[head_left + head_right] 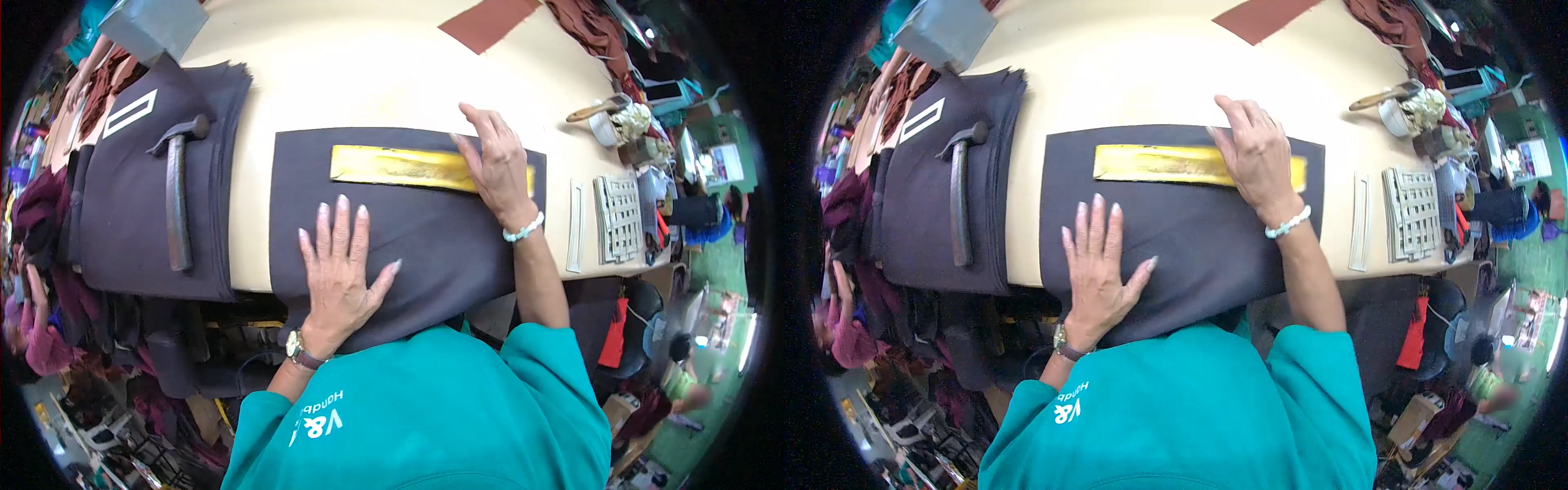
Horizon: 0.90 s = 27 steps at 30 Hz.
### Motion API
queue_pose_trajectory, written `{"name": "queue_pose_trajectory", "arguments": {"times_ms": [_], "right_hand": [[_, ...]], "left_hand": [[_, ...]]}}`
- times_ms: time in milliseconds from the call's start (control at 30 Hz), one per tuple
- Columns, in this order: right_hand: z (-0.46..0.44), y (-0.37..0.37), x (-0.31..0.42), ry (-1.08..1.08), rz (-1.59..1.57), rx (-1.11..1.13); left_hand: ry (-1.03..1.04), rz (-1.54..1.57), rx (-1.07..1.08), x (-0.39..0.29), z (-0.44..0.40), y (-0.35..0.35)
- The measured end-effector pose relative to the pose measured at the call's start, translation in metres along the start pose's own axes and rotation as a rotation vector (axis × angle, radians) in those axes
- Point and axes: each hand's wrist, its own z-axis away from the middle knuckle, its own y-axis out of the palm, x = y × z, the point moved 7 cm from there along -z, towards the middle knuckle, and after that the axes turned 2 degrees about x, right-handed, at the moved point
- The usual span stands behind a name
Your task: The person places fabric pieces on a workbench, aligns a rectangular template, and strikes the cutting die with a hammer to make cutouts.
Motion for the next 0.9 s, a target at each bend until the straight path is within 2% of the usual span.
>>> {"name": "queue_pose_trajectory", "arguments": {"times_ms": [100, 200, 300, 533, 633, 733, 833, 900], "right_hand": [[0.047, -0.019, -0.034, 0.479, -0.204, -0.058], [0.095, -0.034, -0.046, 0.625, -0.043, -0.071], [0.127, -0.027, -0.047, 0.621, 0.127, -0.024], [0.123, -0.021, -0.064, 0.583, 0.079, 0.034], [0.121, -0.024, -0.059, 0.556, 0.156, 0.035], [0.111, -0.037, -0.047, 0.577, 0.109, -0.056], [0.112, -0.029, -0.05, 0.693, -0.082, -0.082], [0.114, -0.025, -0.05, 0.69, 0.02, -0.045]], "left_hand": [[-0.018, -0.078, -0.034, 0.008, -0.011, -0.012], [-0.055, -0.141, -0.03, 0.02, -0.024, -0.008], [-0.073, -0.18, 0.015, 0.029, -0.036, 0.002], [-0.051, -0.151, 0.016, 0.039, -0.035, 0.01], [-0.069, -0.117, 0.014, 0.039, -0.033, 0.006], [-0.076, -0.107, -0.004, 0.036, -0.037, -0.001], [-0.076, -0.121, -0.028, 0.034, -0.042, -0.003], [-0.086, -0.105, -0.027, 0.039, -0.044, 0.0]]}}
